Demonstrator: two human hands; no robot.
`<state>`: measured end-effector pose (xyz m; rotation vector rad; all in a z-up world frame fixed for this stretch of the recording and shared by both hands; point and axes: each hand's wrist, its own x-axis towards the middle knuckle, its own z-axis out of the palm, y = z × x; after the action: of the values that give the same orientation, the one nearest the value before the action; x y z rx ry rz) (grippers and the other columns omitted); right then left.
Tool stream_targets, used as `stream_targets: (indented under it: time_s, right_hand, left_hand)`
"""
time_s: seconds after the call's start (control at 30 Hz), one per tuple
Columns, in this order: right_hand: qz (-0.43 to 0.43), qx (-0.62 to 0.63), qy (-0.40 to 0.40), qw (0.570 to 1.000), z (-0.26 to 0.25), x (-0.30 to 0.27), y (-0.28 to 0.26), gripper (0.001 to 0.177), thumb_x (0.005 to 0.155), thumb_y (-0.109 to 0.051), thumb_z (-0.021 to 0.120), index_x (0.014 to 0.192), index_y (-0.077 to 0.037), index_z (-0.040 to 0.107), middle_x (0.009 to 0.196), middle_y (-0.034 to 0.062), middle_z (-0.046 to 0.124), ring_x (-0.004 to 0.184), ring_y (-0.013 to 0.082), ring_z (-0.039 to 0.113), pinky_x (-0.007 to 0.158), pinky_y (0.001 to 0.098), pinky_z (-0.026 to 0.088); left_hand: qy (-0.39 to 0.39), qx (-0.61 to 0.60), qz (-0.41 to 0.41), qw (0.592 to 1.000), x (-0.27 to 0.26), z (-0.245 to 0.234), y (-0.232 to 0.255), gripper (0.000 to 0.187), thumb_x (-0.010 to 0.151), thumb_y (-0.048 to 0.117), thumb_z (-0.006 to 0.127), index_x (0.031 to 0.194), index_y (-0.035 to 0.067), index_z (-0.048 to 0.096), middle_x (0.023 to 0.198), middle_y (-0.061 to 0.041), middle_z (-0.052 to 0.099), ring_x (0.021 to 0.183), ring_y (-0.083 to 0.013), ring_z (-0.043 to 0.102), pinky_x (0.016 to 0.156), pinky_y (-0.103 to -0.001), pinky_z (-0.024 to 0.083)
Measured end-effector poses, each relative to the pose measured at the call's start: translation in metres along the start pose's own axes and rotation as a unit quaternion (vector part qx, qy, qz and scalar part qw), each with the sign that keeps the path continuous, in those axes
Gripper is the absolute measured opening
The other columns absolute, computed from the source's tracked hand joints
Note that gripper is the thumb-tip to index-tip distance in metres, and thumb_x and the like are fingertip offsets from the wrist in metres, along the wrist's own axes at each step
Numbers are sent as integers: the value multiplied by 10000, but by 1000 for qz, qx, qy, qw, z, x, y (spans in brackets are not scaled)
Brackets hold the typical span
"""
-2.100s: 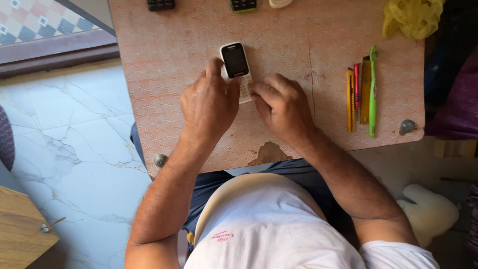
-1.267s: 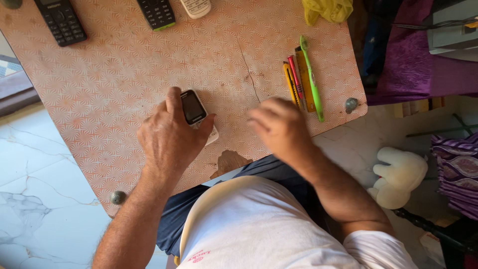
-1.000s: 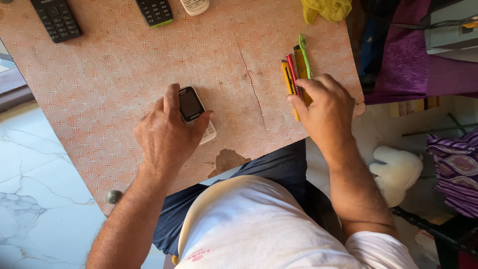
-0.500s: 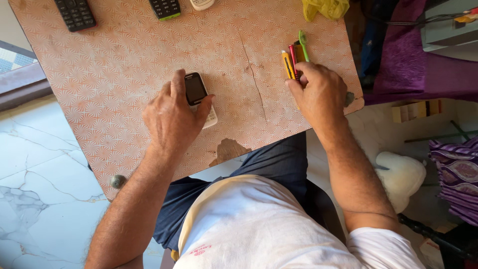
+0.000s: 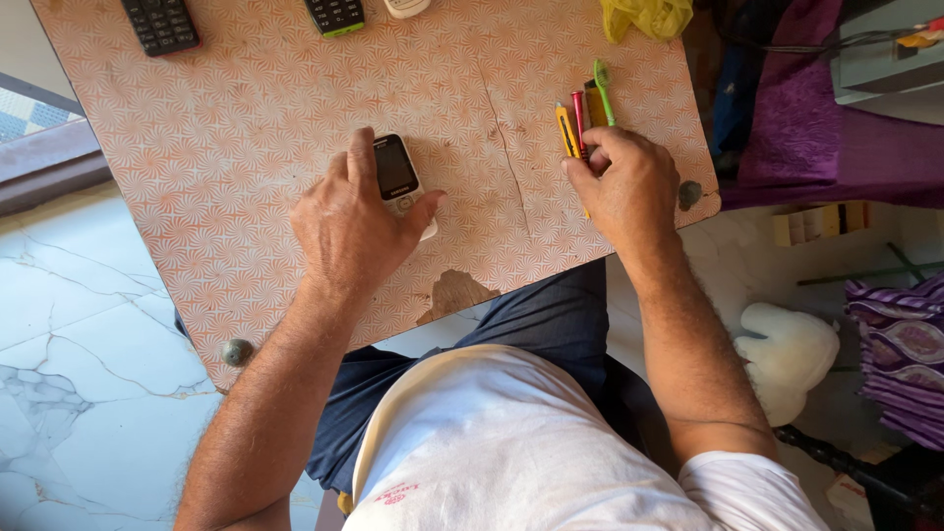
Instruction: The person uses a utility knife and a pencil to scrape and mark the screen and case of a white mobile phone, then brushes the back of the device with a toothbrush.
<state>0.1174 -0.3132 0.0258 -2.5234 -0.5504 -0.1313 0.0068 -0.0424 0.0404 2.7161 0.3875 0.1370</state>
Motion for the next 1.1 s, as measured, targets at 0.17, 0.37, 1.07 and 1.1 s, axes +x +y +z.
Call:
stream_targets:
  time_s: [0.17,0.37,1.07,1.1]
  right_hand:
    - [-37,-31,25,999,1,0,-3,217,828,-104,853,1003,-42,741,803,101,714,728,286,699,665,413,544]
    - [-55,-6,21,998,-4,-1,-5,209,862,-63,824,1051,-30,740,826,122,710,740,288,701,687,416,548]
    - [-124,32,17,992,18,4,-47,149,914,-114,811,1029,-66,730,963,100,709,858,305,699,733,417,548]
    - [-118,26,23,992,15,4,-45,164,908,-123,810,1040,-69,731,980,99,715,871,303,704,741,416,554]
  left_hand:
    - [-23,0,-13,1000,1,-5,3,950,755,569,853,1431,32,457,1075,-193,692,908,-367,713,732,-522,543]
    - [-36,-11,-15,999,2,-7,3,906,780,552,848,1420,42,457,1053,-192,700,892,-366,720,714,-514,550]
    - [-33,-17,-27,999,3,-6,2,928,791,507,828,1454,-1,424,989,-215,726,831,-361,734,704,-475,565]
    - [-29,-16,-24,999,3,-6,2,918,790,503,830,1449,5,431,989,-213,728,828,-360,736,705,-471,568]
